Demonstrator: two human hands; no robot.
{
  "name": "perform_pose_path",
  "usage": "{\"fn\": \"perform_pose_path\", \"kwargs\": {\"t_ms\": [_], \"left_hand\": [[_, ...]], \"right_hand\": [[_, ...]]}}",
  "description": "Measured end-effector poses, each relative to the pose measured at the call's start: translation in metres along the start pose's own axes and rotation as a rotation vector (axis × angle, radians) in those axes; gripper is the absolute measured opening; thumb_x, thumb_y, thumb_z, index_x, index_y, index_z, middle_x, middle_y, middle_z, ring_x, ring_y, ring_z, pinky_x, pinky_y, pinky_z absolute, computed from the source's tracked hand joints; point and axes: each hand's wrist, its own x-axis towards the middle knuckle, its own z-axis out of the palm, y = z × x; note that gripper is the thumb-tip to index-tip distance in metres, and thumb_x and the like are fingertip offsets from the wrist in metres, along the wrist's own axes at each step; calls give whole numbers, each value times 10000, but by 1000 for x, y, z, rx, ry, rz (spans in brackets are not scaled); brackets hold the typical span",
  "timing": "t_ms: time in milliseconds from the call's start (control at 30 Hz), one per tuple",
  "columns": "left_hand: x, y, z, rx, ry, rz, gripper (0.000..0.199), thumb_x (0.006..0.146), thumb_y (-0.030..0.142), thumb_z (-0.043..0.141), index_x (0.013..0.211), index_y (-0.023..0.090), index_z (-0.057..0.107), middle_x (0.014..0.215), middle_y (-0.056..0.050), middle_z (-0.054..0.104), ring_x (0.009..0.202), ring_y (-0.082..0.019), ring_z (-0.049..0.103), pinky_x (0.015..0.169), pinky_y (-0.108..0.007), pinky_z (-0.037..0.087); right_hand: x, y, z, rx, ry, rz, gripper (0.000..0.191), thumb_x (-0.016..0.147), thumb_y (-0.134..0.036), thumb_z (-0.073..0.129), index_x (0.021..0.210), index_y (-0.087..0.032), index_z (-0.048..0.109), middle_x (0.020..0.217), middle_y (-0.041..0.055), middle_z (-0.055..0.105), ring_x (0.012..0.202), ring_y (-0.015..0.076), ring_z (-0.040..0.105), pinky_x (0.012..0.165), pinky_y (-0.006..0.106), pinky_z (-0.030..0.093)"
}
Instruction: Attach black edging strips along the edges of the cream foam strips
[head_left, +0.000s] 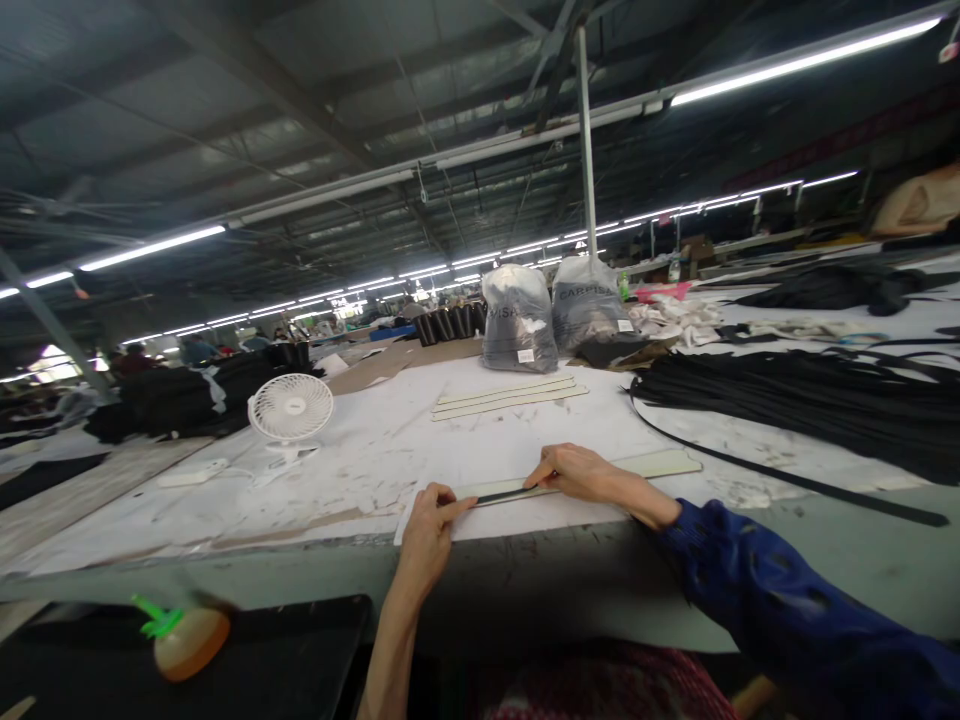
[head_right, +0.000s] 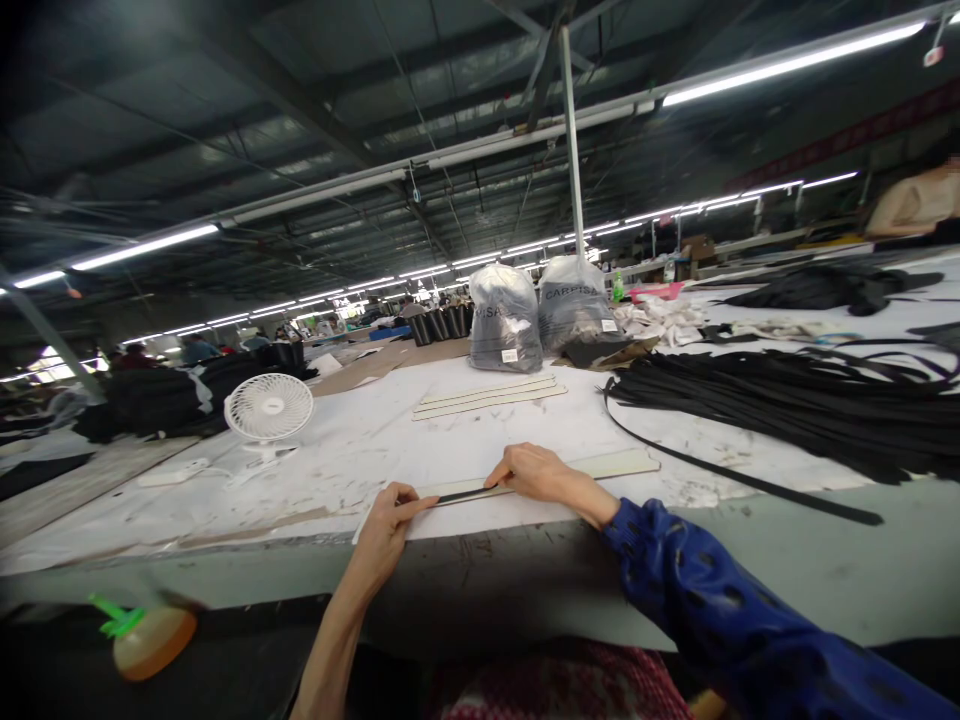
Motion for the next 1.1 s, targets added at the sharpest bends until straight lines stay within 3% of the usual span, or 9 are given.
{"fn": "perform_pose_path", "kwargs": {"t_ms": [267, 600, 667, 733, 800, 933, 1100], "left_hand": [[-3, 9, -1, -21, 40, -13, 412, 843, 107, 413, 995, 335, 721, 924, -66, 542, 925, -207, 489, 874, -384, 418], [-2, 2, -1, -94, 75, -8, 379, 825, 135, 424, 933, 314, 741, 923, -54, 561, 935, -202, 529, 883, -386, 433], [-4, 1, -5, -195, 177, -53, 341, 843, 170, 426, 956, 278, 729, 988, -47, 575, 906, -180, 564, 865, -360, 455], [-4, 4, -7, -259, 351, -108, 317, 879, 228, 413, 1036, 252, 687, 1081, -47, 570, 858, -158, 586, 820, -337, 480], [-2, 13, -5, -191, 477, -67, 309, 900, 257, 409, 1083, 246, 658, 1111, -51, 581, 895, -170, 583, 836, -346, 477], [11, 50, 10, 134, 473, 179, 315, 878, 147, 430, 1051, 244, 675, 1058, -46, 664, 1015, -224, 531, 911, -405, 405], [22, 89, 20, 322, 520, 211, 349, 844, 69, 437, 1017, 244, 685, 1047, -53, 694, 1039, -261, 542, 939, -469, 318]], "right_hand": [[-3, -6, 0, -49, -4, 25, 426, 807, -89, 477, 1039, -343, 727, 964, 43, 655, 909, 200, 603, 762, 270, 441], [-3, -7, 3, -153, -3, -8, 454, 765, -63, 484, 1001, -358, 737, 938, 34, 647, 856, 181, 601, 673, 243, 411], [-2, -7, 4, -167, -3, -19, 438, 767, -67, 490, 991, -346, 742, 946, 37, 655, 847, 179, 604, 657, 237, 407], [-1, -7, 4, -176, -4, -28, 415, 771, -76, 501, 988, -333, 745, 952, 40, 667, 846, 180, 610, 644, 231, 403], [-1, -7, 3, -183, -9, -33, 408, 770, -77, 509, 986, -329, 746, 959, 41, 679, 849, 184, 618, 630, 226, 400], [-2, -12, -3, -199, -32, -17, 421, 774, -72, 514, 1022, -332, 734, 980, 35, 696, 877, 192, 627, 636, 223, 414], [-3, -15, -7, -193, -45, -16, 370, 795, -103, 540, 1028, -315, 736, 1021, 39, 700, 924, 200, 630, 688, 227, 446]]}}
